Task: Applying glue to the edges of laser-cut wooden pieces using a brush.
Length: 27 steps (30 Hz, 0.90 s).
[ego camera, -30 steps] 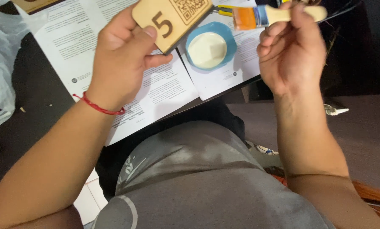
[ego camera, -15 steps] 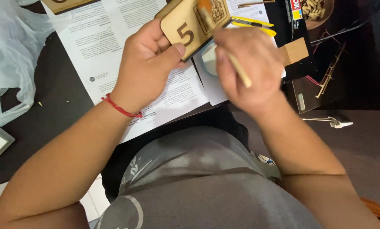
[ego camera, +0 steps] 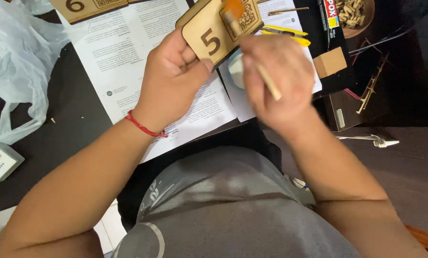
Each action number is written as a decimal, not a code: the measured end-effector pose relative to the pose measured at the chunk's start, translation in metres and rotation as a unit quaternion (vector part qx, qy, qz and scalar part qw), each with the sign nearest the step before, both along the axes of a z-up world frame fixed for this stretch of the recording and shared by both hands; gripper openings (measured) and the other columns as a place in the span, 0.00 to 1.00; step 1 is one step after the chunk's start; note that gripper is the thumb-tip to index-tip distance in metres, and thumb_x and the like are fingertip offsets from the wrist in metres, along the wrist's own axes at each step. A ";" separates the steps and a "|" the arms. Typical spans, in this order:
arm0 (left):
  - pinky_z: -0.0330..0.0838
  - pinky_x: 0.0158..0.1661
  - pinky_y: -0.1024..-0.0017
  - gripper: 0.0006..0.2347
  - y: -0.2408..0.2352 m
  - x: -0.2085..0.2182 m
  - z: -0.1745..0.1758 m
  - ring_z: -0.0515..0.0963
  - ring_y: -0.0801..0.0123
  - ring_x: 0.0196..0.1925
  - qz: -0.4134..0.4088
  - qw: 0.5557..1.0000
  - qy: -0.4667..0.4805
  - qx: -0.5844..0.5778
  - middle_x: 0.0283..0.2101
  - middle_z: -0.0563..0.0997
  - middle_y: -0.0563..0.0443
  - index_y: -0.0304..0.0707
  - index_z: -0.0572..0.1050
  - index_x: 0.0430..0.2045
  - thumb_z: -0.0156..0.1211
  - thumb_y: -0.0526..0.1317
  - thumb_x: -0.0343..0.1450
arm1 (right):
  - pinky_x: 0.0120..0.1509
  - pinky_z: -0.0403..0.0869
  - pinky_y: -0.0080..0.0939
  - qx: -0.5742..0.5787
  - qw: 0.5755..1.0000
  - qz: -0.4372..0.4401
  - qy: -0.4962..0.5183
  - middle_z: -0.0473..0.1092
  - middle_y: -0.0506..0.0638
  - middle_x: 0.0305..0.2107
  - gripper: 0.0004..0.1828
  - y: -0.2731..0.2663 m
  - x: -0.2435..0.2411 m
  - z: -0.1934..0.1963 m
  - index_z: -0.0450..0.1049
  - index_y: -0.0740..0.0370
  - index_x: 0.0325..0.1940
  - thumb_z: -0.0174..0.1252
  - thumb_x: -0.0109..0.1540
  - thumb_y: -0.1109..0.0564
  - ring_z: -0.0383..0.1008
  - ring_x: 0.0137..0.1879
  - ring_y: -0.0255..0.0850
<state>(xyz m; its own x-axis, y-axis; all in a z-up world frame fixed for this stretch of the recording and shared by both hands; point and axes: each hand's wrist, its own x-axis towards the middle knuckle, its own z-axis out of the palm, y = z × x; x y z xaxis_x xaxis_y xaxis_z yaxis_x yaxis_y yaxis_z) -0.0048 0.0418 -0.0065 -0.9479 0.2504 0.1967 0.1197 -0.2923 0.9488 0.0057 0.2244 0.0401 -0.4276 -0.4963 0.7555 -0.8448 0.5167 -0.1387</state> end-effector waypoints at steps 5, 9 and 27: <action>0.74 0.45 0.80 0.18 0.003 -0.002 -0.003 0.78 0.78 0.44 0.020 1.000 -0.002 0.005 0.42 0.81 0.51 0.34 0.67 0.51 0.54 0.21 0.67 | 0.49 0.76 0.54 0.000 0.998 0.003 -0.061 0.73 0.67 0.37 0.13 -0.019 0.016 0.008 0.71 0.79 0.47 0.44 0.71 0.63 0.76 0.40 0.59; 0.74 0.49 0.81 0.14 0.001 -0.001 -0.003 0.79 0.78 0.50 0.006 1.000 0.011 0.005 0.47 0.81 0.53 0.38 0.70 0.44 0.54 0.22 0.68 | 0.49 0.73 0.52 -0.048 0.989 -0.037 -0.138 0.74 0.65 0.37 0.17 -0.014 0.022 0.023 0.73 0.80 0.43 0.42 0.72 0.62 0.76 0.41 0.56; 0.75 0.46 0.79 0.09 0.002 -0.002 -0.004 0.77 0.81 0.44 0.077 0.995 -0.003 -0.056 0.40 0.82 0.57 0.36 0.74 0.38 0.56 0.25 0.69 | 0.52 0.78 0.58 -0.063 0.992 0.082 -0.075 0.74 0.67 0.42 0.05 -0.015 0.020 0.003 0.67 0.68 0.49 0.48 0.70 0.66 0.80 0.46 0.61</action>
